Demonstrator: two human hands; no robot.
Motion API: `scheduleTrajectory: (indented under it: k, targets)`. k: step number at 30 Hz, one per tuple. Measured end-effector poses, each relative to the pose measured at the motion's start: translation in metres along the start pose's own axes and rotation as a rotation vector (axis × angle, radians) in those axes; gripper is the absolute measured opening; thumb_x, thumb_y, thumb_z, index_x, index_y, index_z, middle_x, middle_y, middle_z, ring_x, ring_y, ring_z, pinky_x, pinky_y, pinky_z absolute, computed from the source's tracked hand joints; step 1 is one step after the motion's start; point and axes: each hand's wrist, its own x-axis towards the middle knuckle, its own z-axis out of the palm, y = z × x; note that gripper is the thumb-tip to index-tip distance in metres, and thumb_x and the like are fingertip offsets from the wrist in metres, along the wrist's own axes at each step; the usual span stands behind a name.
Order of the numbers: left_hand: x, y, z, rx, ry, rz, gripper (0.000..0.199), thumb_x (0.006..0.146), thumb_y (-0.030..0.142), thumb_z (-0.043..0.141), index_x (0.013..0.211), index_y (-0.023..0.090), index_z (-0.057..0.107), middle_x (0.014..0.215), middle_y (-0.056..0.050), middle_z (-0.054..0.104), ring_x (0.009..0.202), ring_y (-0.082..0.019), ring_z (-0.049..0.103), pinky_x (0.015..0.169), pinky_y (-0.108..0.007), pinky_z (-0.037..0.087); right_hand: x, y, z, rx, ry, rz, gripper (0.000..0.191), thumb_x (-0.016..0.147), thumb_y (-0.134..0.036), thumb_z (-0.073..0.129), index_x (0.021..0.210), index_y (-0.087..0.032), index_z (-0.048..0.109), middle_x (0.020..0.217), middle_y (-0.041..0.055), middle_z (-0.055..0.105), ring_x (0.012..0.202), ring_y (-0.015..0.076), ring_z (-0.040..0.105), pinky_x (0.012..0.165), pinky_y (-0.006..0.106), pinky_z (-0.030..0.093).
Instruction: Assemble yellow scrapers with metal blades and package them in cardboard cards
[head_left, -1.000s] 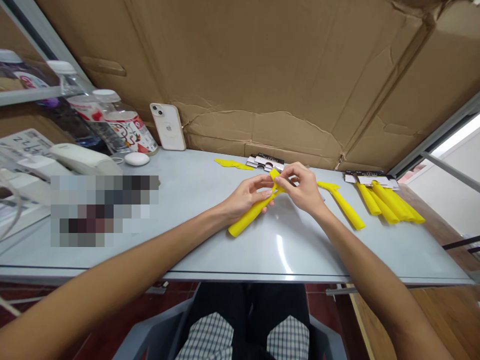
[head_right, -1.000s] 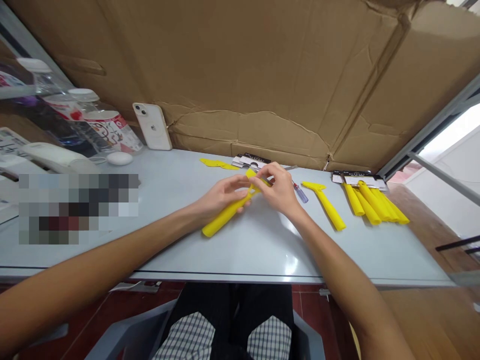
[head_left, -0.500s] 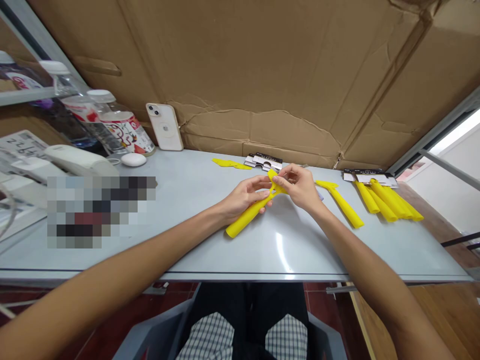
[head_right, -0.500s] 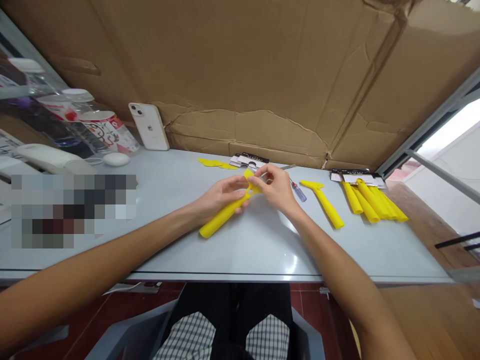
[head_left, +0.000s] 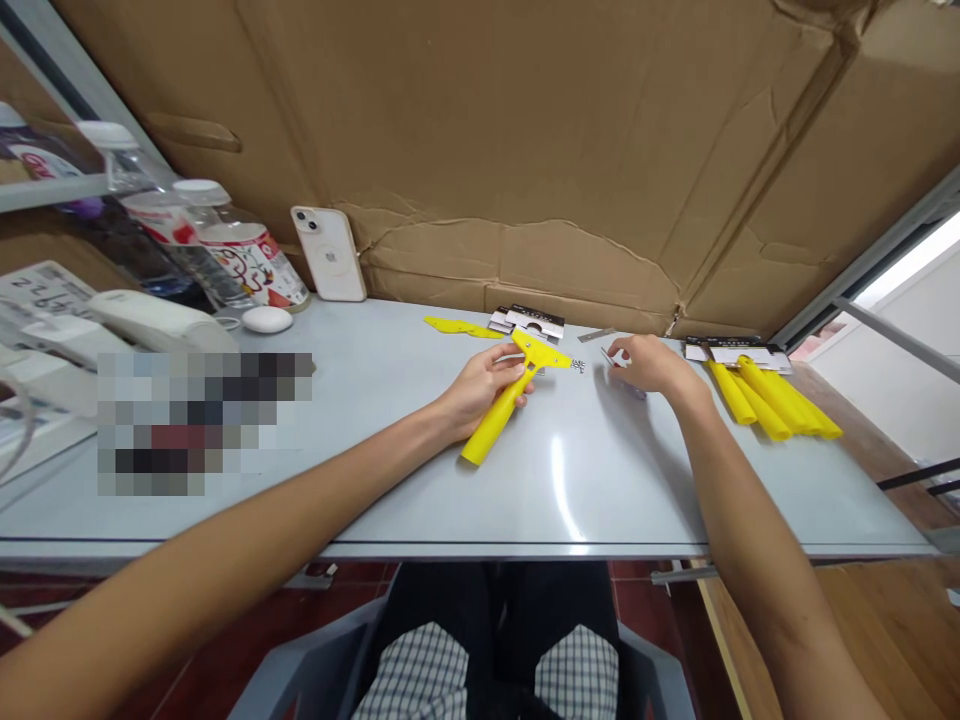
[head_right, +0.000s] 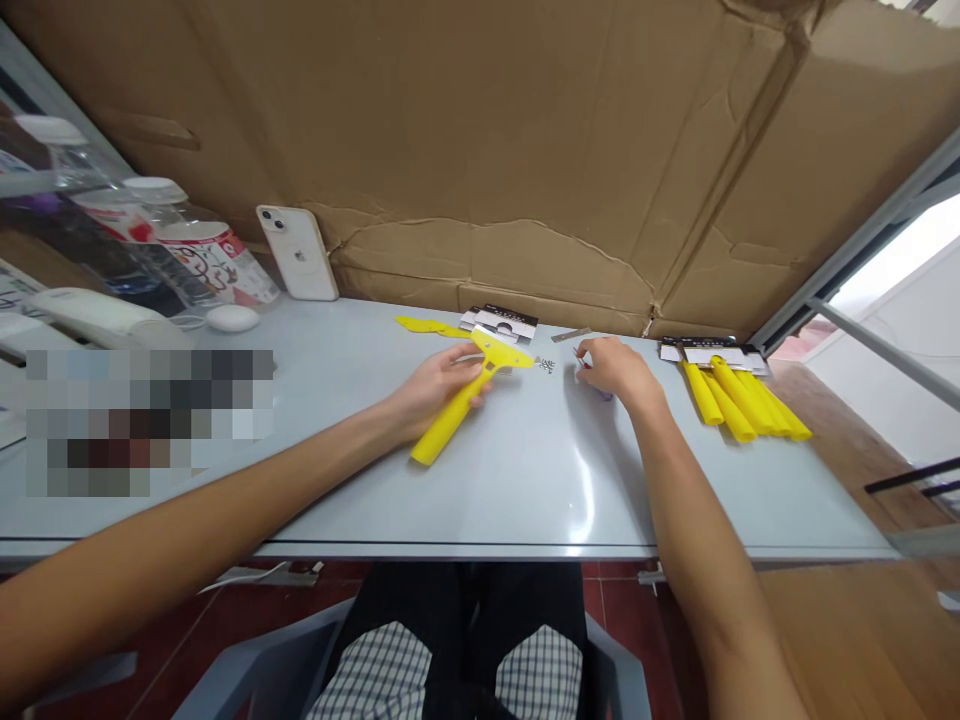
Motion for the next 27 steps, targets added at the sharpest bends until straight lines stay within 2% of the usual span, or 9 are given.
scheduleTrajectory:
  k: [6,10,12,15,17,22,27]
  targets:
    - [-0.001,0.001,0.002,0.000,0.005,-0.005,0.031,0.089,0.009,0.077,0.117,0.017,0.066,0.121,-0.016,0.072,0.076,-0.017,0.071,0.056,-0.027,0.052,0.009,0.007,0.013,0.027,-0.064,0.022,0.037,0.088,-0.020,0.079,0.125,-0.023,0.081,0.115,0.0126,0.080,0.096,0.0265,0.073,0.079,0.034,0.051]
    - [-0.002,0.002,0.003,0.016,0.010,-0.001,0.031,0.089,0.009,0.078,0.116,0.016,0.066,0.120,-0.016,0.072,0.075,-0.017,0.071,0.055,-0.027,0.052,0.008,0.003,0.008,0.050,-0.041,-0.019,0.031,0.089,-0.015,0.074,0.117,-0.020,0.082,0.116,0.0124,0.080,0.092,0.0247,0.072,0.079,0.033,0.052]
    - [-0.002,0.002,0.003,0.029,0.016,0.008,0.031,0.088,0.009,0.078,0.116,0.016,0.066,0.123,-0.016,0.071,0.075,-0.017,0.071,0.055,-0.027,0.053,0.004,-0.004,0.002,0.109,0.054,-0.090,0.031,0.090,-0.012,0.068,0.117,-0.019,0.081,0.114,0.0115,0.081,0.092,0.0244,0.072,0.080,0.034,0.052]
    - [-0.002,0.002,0.003,0.054,0.019,0.020,0.032,0.088,0.011,0.079,0.116,0.016,0.066,0.123,-0.016,0.071,0.075,-0.016,0.071,0.055,-0.027,0.054,-0.006,-0.022,-0.008,0.275,0.273,-0.275,0.030,0.092,-0.012,0.062,0.115,-0.019,0.080,0.111,0.0099,0.081,0.095,0.0246,0.072,0.086,0.036,0.054]
    - [-0.001,0.002,0.003,0.069,0.023,0.028,0.032,0.087,0.012,0.080,0.116,0.016,0.066,0.120,-0.015,0.071,0.074,-0.016,0.071,0.054,-0.027,0.055,-0.014,-0.036,-0.013,0.405,0.338,-0.398,0.028,0.093,-0.013,0.061,0.114,-0.020,0.079,0.111,0.0090,0.080,0.094,0.0236,0.073,0.084,0.036,0.055]
    - [-0.001,0.001,0.003,0.085,0.031,0.030,0.034,0.088,0.013,0.080,0.118,0.017,0.065,0.121,-0.014,0.071,0.072,-0.015,0.071,0.054,-0.026,0.055,-0.027,-0.060,-0.013,0.537,0.269,-0.594,0.028,0.094,-0.013,0.059,0.111,-0.022,0.079,0.107,0.0069,0.078,0.080,0.0175,0.067,0.075,0.033,0.055]
    - [-0.002,0.002,0.004,0.097,0.035,0.031,0.029,0.092,0.012,0.075,0.118,0.017,0.065,0.119,-0.014,0.071,0.071,-0.015,0.070,0.053,-0.026,0.055,-0.028,-0.063,-0.012,0.531,0.256,-0.629,0.025,0.095,-0.014,0.060,0.107,-0.021,0.081,0.106,0.0074,0.078,0.082,0.0179,0.067,0.073,0.033,0.054]
